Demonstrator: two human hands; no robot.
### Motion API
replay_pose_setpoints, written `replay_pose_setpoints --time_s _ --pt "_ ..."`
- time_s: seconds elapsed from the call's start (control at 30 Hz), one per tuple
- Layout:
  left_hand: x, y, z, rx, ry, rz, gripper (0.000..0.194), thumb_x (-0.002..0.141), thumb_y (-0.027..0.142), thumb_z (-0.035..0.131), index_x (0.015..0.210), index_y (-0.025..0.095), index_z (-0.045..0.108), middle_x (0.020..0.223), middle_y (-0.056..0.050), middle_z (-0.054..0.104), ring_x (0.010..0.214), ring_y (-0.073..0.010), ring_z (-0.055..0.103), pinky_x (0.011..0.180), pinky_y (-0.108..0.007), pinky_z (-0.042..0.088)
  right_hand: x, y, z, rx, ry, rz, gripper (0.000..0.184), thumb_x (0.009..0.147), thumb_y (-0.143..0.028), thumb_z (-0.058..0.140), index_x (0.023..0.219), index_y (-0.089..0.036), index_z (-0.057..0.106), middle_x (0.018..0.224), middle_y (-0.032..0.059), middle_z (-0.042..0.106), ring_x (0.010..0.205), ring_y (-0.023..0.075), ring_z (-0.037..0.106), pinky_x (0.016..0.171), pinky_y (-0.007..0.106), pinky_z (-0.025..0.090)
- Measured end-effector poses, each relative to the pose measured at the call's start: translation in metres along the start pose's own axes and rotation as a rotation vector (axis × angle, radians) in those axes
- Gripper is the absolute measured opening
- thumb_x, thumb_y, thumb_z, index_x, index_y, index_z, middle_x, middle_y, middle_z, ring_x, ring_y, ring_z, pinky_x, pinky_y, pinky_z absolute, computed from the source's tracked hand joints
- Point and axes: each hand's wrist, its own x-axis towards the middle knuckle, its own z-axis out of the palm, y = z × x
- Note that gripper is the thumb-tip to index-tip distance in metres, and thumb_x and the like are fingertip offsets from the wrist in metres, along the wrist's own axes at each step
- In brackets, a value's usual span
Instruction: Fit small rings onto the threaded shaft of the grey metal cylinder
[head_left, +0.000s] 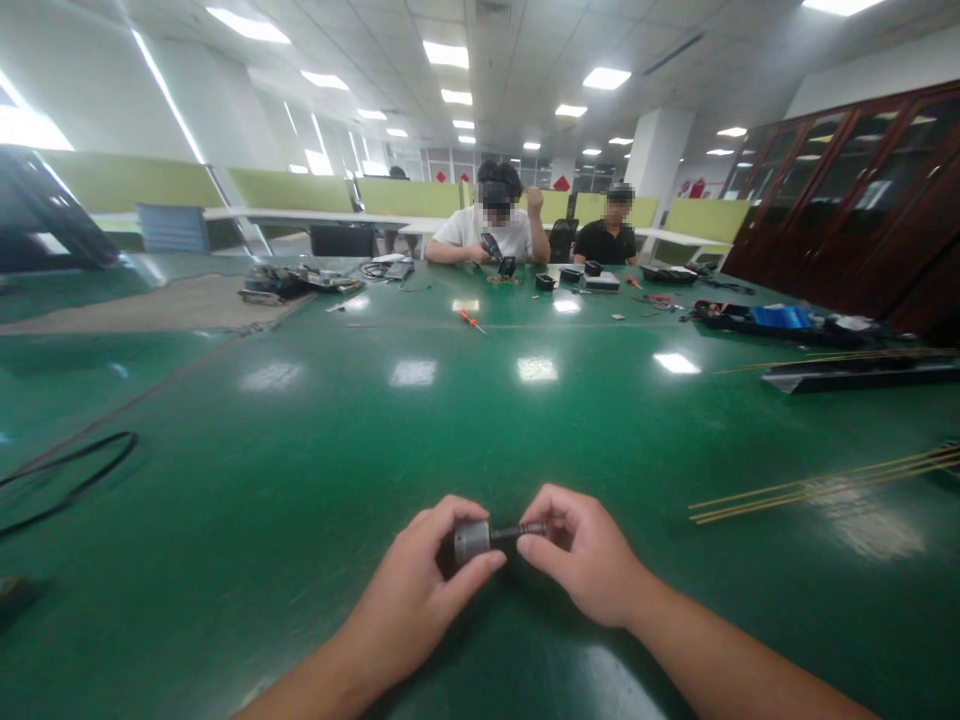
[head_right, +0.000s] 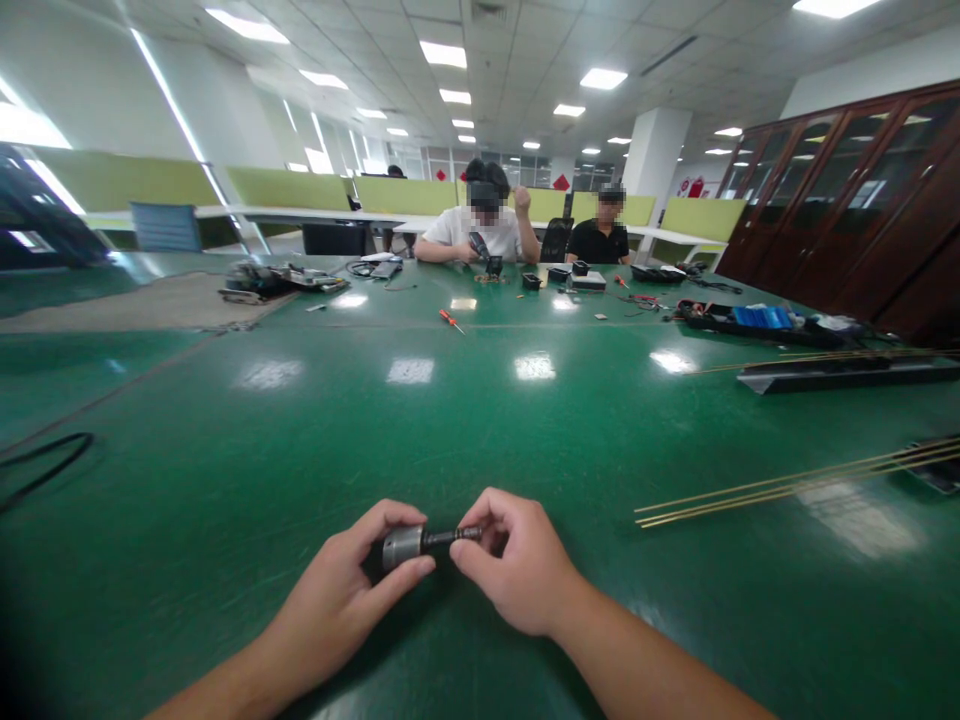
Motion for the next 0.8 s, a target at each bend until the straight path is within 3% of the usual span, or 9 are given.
replay_pose_setpoints --time_s 0.8 --pt "0.0018 0.0019 -0.0011 -0.004 0.028 0.014 0.022 0.089 0.039 0.062 0.105 0.025 0.061 0.094 -0.001 0.068 0.085 -0.0213 0.063 0.077 -0.030 0.045 0.0000 -0.0003 -0.0001 0.056 0.006 0.021 0.009 0.079 -0.022 0.066 0.080 -0.017 0.059 0.063 -0.0036 0.055 0.057 0.0121 0.050 0.055 0.024 0.038"
